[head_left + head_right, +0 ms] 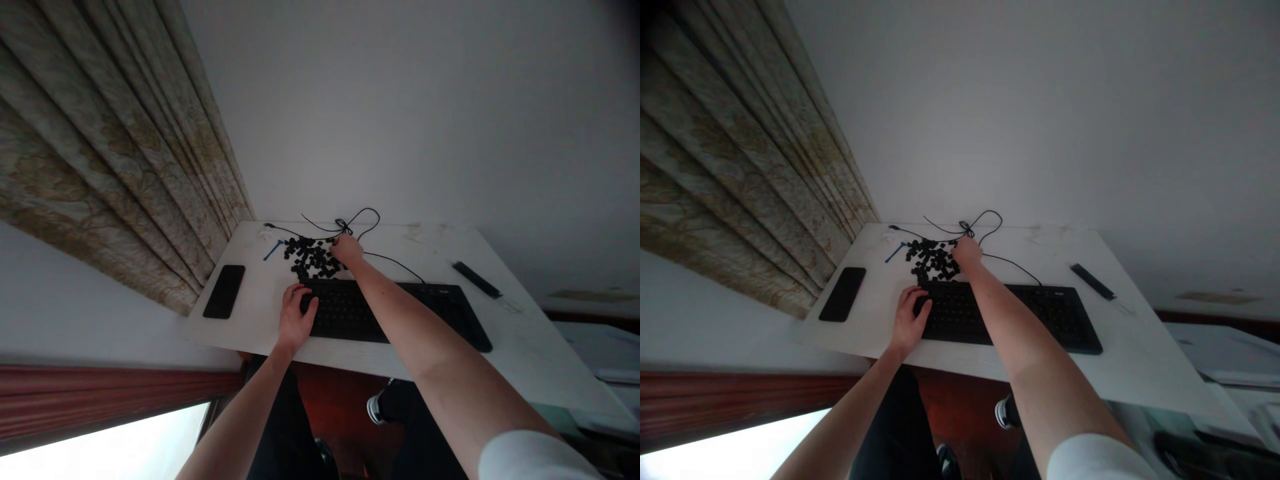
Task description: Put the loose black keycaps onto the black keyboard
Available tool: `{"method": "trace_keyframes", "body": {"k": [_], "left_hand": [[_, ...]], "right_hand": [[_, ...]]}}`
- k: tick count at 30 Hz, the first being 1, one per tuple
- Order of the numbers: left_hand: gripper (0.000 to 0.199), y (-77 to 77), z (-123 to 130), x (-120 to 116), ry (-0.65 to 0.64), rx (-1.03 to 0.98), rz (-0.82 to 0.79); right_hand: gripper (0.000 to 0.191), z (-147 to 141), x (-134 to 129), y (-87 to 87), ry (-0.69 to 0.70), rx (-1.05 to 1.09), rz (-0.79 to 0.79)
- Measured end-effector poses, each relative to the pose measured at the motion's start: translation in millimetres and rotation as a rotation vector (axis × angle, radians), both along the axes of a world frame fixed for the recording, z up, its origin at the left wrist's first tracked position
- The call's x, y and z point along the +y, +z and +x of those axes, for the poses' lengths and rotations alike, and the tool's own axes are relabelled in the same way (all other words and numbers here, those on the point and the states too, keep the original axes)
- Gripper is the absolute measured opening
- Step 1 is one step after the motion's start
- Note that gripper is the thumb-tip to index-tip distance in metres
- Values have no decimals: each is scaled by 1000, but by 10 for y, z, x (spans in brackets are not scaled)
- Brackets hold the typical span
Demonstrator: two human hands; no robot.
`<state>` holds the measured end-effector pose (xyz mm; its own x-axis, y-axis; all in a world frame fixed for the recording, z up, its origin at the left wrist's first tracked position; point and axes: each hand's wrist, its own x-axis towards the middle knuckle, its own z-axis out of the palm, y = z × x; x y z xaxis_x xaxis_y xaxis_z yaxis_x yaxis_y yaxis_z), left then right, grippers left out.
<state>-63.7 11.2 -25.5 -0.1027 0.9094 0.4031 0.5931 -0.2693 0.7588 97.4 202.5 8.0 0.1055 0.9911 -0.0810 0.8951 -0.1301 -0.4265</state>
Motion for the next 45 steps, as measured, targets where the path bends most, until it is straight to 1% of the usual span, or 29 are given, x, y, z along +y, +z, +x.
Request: {"method": "trace_keyframes", "body": {"k": [5, 7, 8, 9, 11, 12, 14, 16, 19, 22, 24, 26, 28, 30, 32, 35, 40, 43, 45], "left_hand": [[15, -11, -6, 7, 4, 13, -2], [15, -13, -8, 8, 4, 14, 0], [14, -12, -8, 9, 2, 14, 3], [14, -11, -7, 10, 0, 15, 7], [14, -6, -2, 11, -4, 17, 16], [13, -3, 1, 12, -5, 19, 21], [13, 5, 5, 13, -6, 27, 32], [14, 14, 5, 9, -3, 41, 43], [14, 42, 14, -22, 12, 92, 78], [15, 123, 103, -97, 16, 166, 154], [17, 217, 242, -162, -37, 156, 194], [20, 333, 437, -226, -129, 67, 193], [25, 449, 646, -279, -205, -45, 155], [27, 544, 825, -320, -254, -111, 125], [23, 606, 948, -349, -284, -147, 111], [17, 641, 1041, -382, -307, -179, 97], [12, 619, 1104, -405, -332, -189, 80], [12, 589, 1139, -404, -329, -200, 64], [12, 563, 1166, -404, -333, -204, 50]], "right_hand": [[18, 16, 10, 0, 83, 36, 57], [16, 55, -9, 16, 98, 125, 107], [16, 82, -30, 29, 86, 203, 136], [17, 115, -62, 45, 56, 305, 161], [20, 194, -161, 89, -37, 575, 169], [20, 241, -229, 118, -85, 728, 147], [13, 349, -402, 187, -151, 1029, 71], [5, 468, -615, 264, -159, 1269, -4], [5, 640, -982, 371, -105, 1476, -85], [10, 756, -1347, 438, -73, 1541, -149], [12, 796, -1562, 458, -78, 1551, -188], [12, 819, -1747, 463, -90, 1553, -229], [12, 838, -1900, 457, -97, 1554, -260], [13, 865, -2026, 444, -96, 1560, -271], [15, 902, -2129, 428, -94, 1576, -274], [18, 971, -2246, 410, -100, 1612, -291], [15, 1086, -2348, 405, -94, 1673, -299], [19, 1143, -2364, 393, -87, 1653, -284], [22, 1174, -2366, 375, -100, 1620, -246]]}}
